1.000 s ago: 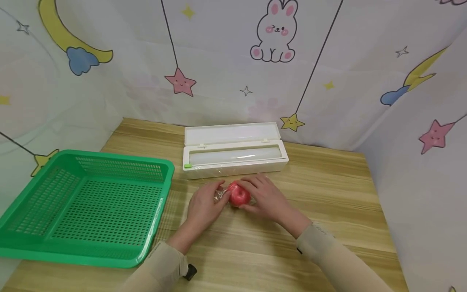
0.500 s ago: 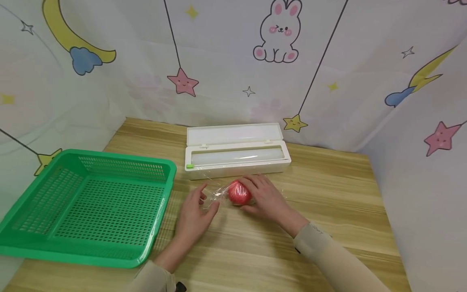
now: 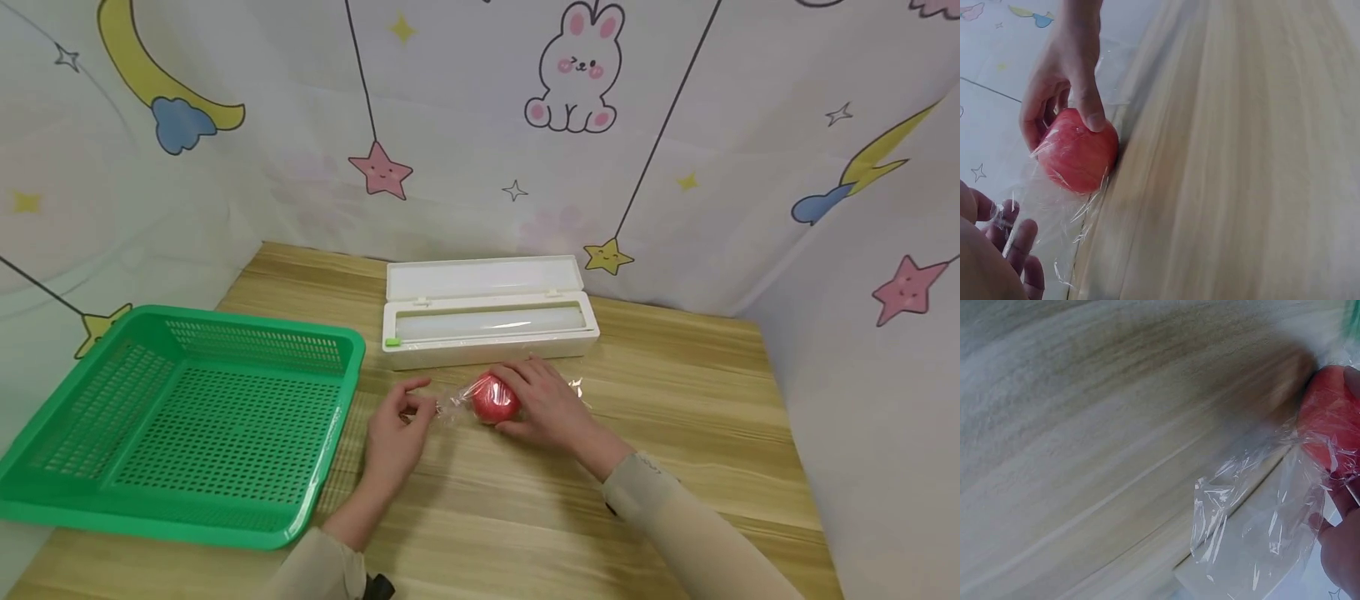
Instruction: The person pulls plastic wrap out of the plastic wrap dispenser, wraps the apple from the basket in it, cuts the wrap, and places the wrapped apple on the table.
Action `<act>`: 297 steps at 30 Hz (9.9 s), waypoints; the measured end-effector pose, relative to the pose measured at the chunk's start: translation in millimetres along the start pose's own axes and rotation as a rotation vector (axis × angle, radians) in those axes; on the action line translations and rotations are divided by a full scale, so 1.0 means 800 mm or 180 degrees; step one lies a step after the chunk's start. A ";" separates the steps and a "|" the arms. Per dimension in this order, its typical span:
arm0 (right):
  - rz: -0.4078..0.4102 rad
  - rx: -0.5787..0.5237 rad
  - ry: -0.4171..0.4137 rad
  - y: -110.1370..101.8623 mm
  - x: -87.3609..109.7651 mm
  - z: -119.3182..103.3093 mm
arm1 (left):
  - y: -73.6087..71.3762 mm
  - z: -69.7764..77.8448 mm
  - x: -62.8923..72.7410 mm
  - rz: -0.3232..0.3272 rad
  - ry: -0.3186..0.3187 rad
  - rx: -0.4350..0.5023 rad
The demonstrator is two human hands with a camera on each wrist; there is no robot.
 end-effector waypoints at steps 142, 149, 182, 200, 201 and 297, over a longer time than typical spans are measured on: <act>-0.0098 -0.0044 0.0179 -0.026 0.011 0.005 | 0.054 0.028 -0.015 -0.1331 0.2421 -0.2491; -0.0009 -0.0067 0.0123 -0.037 0.008 0.003 | 0.032 0.022 -0.012 -0.0614 0.2256 -0.2110; 0.0154 -0.0209 -0.0111 -0.055 -0.030 -0.017 | -0.023 0.122 -0.045 -0.0654 0.1728 -0.2510; -0.0017 -0.0224 -0.0076 -0.050 -0.046 -0.037 | -0.085 0.117 -0.134 -0.2386 0.1228 -0.3404; -0.0018 -0.0246 -0.0084 -0.050 -0.047 -0.038 | -0.083 0.113 -0.137 -0.2444 0.1203 -0.3421; -0.0133 0.0432 -0.0970 -0.003 -0.143 -0.119 | -0.051 0.027 -0.160 -0.2210 0.1294 -0.3838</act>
Point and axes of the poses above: each hand's wrist, its own x-axis away from the middle knuckle, its own y-axis out of the palm, z = x × y, the point moved 4 cm from there along -x, towards the middle knuckle, and after that the axes turned 12 degrees about y, right-handed, at the moved point
